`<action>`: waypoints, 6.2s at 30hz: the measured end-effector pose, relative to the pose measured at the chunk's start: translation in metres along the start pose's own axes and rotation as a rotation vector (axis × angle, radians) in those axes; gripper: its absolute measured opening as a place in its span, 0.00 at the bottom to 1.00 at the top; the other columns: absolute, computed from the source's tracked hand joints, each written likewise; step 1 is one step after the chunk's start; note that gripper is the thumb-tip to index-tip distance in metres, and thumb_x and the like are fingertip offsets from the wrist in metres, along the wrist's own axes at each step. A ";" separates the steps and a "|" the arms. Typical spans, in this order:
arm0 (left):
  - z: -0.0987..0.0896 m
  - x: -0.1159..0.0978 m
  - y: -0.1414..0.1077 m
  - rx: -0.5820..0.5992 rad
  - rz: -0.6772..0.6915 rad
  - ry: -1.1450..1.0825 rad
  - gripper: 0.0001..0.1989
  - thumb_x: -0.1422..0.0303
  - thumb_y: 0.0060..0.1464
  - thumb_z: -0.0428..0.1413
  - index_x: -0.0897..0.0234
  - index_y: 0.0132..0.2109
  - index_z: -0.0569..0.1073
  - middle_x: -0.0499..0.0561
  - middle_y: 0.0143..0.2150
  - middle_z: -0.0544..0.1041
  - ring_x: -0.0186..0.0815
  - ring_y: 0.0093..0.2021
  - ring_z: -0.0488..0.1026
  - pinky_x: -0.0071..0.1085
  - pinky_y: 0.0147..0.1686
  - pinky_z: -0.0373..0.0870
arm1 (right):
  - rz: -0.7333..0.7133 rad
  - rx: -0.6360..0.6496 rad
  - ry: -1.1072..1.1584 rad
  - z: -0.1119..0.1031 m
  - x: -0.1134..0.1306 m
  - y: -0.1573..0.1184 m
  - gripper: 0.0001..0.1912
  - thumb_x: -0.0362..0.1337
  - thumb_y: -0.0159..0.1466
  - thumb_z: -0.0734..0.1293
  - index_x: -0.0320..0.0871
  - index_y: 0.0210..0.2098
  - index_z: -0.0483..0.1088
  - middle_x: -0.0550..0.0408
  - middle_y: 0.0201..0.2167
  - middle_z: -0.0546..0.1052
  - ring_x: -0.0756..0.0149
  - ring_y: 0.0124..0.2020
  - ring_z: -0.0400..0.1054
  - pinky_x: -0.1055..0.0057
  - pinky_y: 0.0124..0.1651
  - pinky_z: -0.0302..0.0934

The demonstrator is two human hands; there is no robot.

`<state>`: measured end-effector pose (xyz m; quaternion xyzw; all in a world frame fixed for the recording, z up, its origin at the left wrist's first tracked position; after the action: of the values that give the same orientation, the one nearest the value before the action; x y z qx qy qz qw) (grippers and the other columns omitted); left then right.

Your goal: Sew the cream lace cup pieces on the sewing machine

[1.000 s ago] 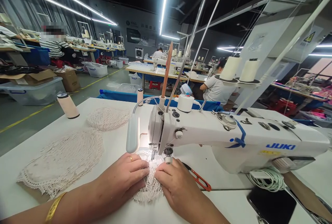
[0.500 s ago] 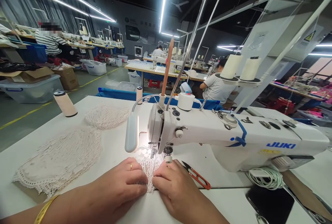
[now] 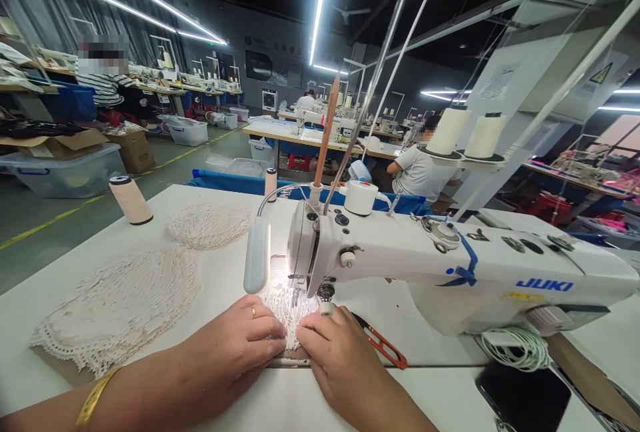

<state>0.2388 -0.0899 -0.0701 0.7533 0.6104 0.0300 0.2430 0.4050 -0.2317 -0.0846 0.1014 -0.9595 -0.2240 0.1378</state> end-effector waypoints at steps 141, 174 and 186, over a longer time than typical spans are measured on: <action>-0.004 0.000 -0.003 -0.388 -0.066 -0.064 0.12 0.79 0.66 0.50 0.59 0.45 0.74 0.53 0.51 0.78 0.42 0.49 0.73 0.37 0.50 0.67 | -0.021 -0.316 0.164 0.006 0.022 0.011 0.09 0.29 0.77 0.62 0.50 0.50 0.69 0.57 0.39 0.77 0.63 0.38 0.70 0.68 0.42 0.64; -0.017 -0.007 0.002 -0.451 -0.097 -0.115 0.12 0.80 0.62 0.53 0.58 0.42 0.74 0.50 0.46 0.80 0.40 0.47 0.75 0.35 0.47 0.73 | -0.069 -0.385 0.227 -0.006 0.028 0.013 0.08 0.30 0.78 0.63 0.49 0.50 0.69 0.55 0.42 0.80 0.63 0.42 0.74 0.67 0.47 0.70; -0.010 -0.038 0.008 0.024 -0.455 -0.498 0.06 0.75 0.66 0.60 0.58 0.43 0.74 0.47 0.46 0.79 0.39 0.46 0.77 0.36 0.47 0.78 | 0.519 0.218 0.540 -0.059 0.036 0.010 0.08 0.29 0.71 0.69 0.48 0.37 0.73 0.62 0.31 0.80 0.68 0.30 0.74 0.77 0.28 0.62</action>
<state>0.2334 -0.1229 -0.0489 0.5848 0.6851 -0.2173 0.3761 0.3878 -0.2556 -0.0216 -0.0752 -0.9006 -0.0438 0.4259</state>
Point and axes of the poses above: each hand's wrist, its own y-axis towards the middle knuckle, its own z-axis out of the palm, x = y × z, the point moved 3 cm from there along y, towards the middle knuckle
